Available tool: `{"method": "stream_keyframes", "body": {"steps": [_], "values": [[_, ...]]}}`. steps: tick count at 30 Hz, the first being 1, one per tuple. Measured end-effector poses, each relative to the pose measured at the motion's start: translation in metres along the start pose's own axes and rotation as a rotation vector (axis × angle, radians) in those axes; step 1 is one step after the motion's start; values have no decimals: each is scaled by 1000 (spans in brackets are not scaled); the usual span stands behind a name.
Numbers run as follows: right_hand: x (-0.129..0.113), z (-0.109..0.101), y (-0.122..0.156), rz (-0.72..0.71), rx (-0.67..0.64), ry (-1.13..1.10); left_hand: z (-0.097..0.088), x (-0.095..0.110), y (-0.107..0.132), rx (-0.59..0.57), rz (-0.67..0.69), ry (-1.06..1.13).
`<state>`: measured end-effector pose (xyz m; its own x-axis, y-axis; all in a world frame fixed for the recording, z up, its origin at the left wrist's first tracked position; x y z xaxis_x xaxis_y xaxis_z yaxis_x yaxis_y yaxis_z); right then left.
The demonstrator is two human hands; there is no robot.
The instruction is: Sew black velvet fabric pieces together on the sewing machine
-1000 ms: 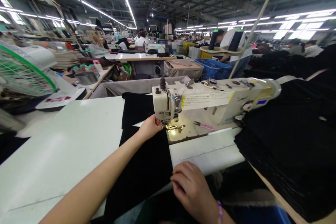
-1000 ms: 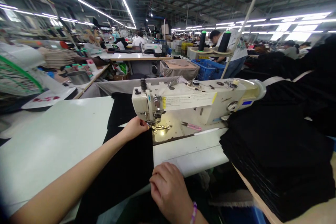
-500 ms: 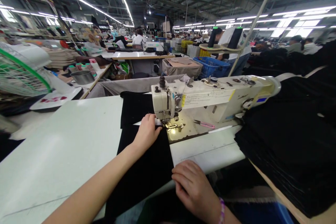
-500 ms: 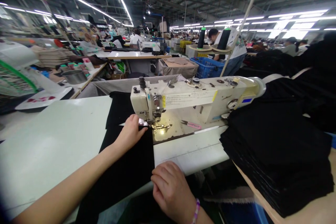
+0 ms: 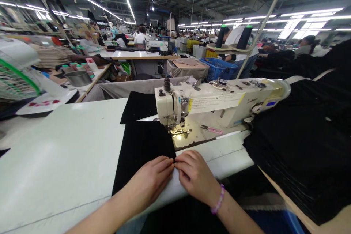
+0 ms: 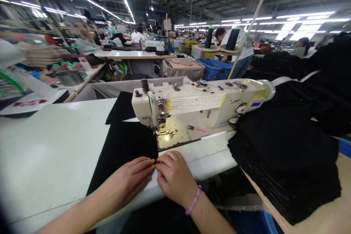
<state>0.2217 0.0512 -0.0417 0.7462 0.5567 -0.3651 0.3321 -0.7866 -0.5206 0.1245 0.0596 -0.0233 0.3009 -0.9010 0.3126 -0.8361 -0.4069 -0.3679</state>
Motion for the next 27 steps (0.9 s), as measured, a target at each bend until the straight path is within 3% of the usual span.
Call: {"method": "stream_keyframes", "body": {"steps": [12,19,23,27], "values": [[33,22,-56,52,-95,242,-5,-65,-21,-16,-45,-7],[40,22,-74,84,-56,259,-10,-94,-34,-55,-134,-50],[30,0,-51,124,63,209,-13,-105,-33,-39,-220,-67],[49,-68,2,223,355,162,-9,-121,-22,-11,-368,-106]]}}
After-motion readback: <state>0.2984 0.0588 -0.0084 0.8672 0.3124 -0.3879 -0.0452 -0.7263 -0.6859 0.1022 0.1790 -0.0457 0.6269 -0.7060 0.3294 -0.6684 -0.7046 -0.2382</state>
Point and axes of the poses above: each hand's wrist, its own y-axis away from the middle knuckle, its own z-axis out of the palm, x = y × z, the point moved 9 cm from there along -y, towards the middle knuckle, and after that the axes turned 6 degrees about y, right-handed, at the moved point
